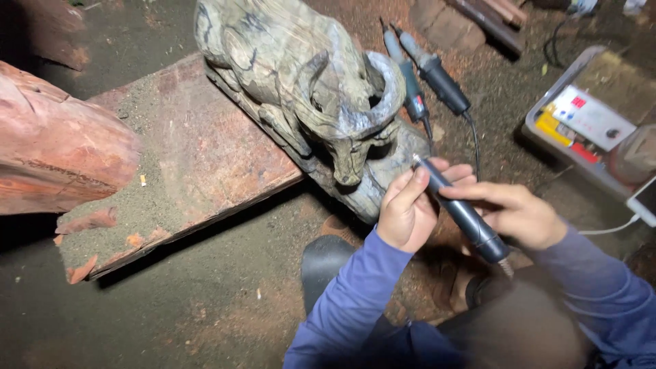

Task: Using a rotary power tool to carve fine details and texture into a wooden buffalo sculpture

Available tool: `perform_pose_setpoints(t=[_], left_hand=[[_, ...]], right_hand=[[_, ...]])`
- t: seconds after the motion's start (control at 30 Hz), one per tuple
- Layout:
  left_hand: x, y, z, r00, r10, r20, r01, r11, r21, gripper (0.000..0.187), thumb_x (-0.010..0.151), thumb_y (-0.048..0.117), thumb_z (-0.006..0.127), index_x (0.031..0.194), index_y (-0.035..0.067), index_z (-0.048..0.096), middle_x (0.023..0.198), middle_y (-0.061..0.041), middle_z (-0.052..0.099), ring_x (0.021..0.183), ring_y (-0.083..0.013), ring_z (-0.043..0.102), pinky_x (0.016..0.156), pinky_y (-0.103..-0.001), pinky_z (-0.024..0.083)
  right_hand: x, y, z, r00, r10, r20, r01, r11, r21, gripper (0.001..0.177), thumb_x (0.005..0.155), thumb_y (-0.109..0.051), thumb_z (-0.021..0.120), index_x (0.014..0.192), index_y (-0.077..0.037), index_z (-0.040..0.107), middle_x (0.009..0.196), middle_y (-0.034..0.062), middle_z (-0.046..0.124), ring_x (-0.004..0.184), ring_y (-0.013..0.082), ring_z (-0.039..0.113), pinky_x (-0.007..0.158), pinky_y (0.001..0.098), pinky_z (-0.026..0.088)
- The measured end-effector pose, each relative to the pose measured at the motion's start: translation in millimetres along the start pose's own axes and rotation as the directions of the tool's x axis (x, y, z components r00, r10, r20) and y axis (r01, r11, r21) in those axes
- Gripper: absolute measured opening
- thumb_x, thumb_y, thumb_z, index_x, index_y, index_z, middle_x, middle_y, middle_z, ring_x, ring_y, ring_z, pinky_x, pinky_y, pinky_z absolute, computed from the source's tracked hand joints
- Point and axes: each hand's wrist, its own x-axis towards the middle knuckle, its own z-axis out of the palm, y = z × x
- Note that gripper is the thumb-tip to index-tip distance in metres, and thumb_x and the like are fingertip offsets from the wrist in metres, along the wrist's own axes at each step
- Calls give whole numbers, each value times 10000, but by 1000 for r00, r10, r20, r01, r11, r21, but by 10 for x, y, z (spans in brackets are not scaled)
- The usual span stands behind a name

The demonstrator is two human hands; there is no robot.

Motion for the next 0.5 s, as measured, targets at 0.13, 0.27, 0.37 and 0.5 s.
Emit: perform_pose_setpoints(t=[0.13,0.27,0.37,0.5], left_hand=[[-1,-46,14,978,-68,-196,41,989,-140,308,1104,209,519,1263,-50,567,1300,-312,622,1221,-396,631,1113,-512,486],[141,-53,73,943,65,-327,-79,996,-31,351,1003,208,655,1160,-106,662,997,-275,740,948,-316,741,922,-420,572],[263,-91,-168,959,131,-253,-133,991,8,296,974,183,664,1055,-90,746,1545,-247,475,1358,-348,543,1094,-426,486],[354,-104,-273,942,189,-276,-193,981,14,209,964,121,671,1011,-54,775,1603,-188,422,1354,-303,542,1110,-398,477]], right_hand=[[222,-104,253,824,-565,46,505,696,-511,686,597,-152,876,1238,-14,673,762,46,771,580,153,701,475,287,579],[384,-166,295,598,-801,-21,643,495,-584,409,805,-242,742,1066,74,749,790,120,756,669,264,730,579,393,605],[419,-198,221,635,-761,-133,614,602,-511,317,831,-127,698,1038,109,743,790,169,741,695,292,733,616,395,605],[487,-118,155,689,-701,-185,543,668,-509,282,827,-118,715,1029,73,763,849,187,756,755,287,746,663,409,596]])
